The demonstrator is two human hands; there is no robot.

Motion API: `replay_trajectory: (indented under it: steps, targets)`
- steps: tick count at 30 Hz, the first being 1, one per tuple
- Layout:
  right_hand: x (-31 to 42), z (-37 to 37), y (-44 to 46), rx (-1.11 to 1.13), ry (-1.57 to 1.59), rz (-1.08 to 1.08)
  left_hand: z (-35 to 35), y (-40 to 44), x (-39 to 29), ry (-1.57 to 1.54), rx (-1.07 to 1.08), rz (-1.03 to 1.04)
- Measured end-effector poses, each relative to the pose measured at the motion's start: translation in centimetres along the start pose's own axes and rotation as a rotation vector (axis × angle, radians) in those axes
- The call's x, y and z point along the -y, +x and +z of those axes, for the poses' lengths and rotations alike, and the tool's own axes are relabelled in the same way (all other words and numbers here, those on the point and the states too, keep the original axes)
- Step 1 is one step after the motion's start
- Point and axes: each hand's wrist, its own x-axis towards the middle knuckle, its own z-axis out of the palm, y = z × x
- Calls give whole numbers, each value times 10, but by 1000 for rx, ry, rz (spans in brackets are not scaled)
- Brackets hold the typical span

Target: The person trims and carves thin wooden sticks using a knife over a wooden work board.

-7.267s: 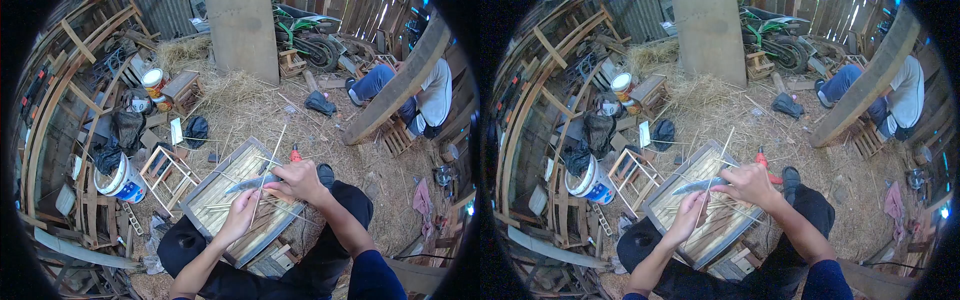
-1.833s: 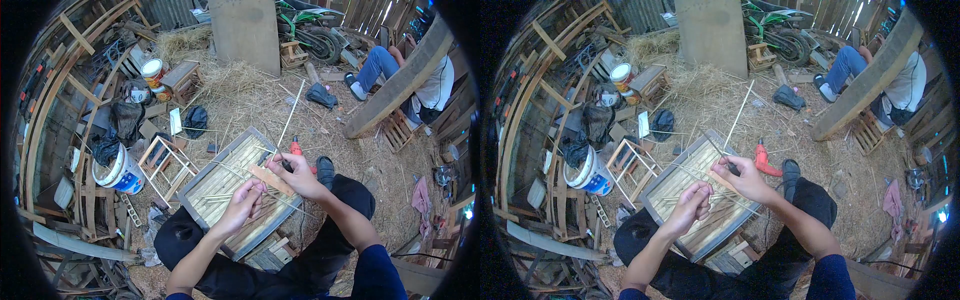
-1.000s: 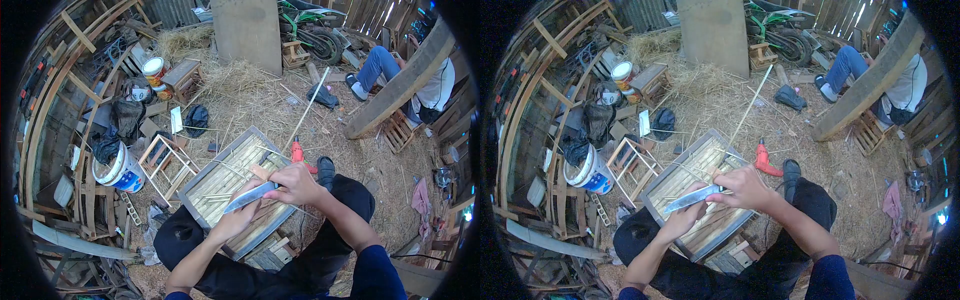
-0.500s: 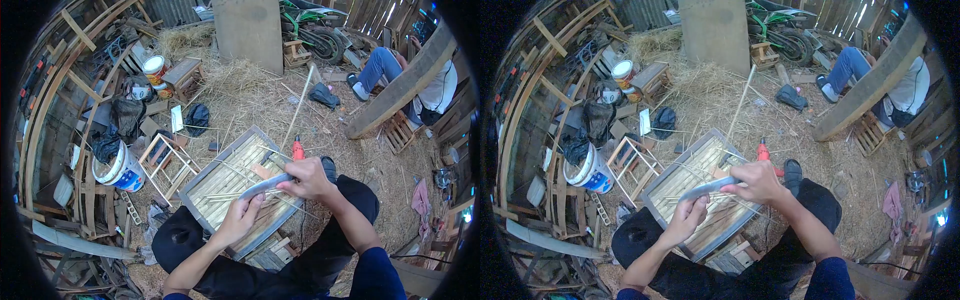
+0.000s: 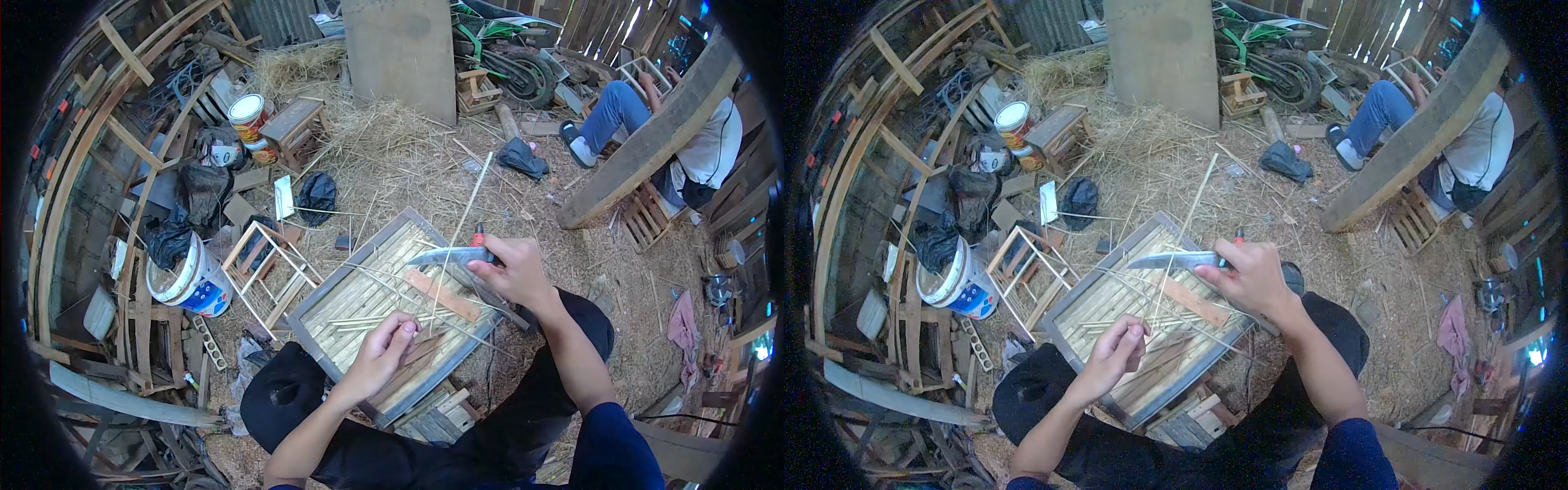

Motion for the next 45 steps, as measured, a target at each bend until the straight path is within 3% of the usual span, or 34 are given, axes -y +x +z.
replay_trajectory:
  steps: [6, 12, 21, 24, 30, 45]
  targets:
    - [18, 17, 9, 45, 29, -118, 1, 12, -10, -156, -66, -3]
    - [26, 26, 10, 88, 59, -128, 8, 20, -12, -122, -197, -7]
    - [30, 23, 7, 138, 110, -144, 1, 17, 0, -4, -143, 23]
    - [34, 24, 4, 182, 143, -180, 5, 20, 3, 118, -136, 157]
    - [32, 24, 1, 147, 139, -199, 12, 18, 3, 131, -110, 13]
    - [0, -8, -3, 71, -119, -136, 11, 7, -8, -12, 9, -31]
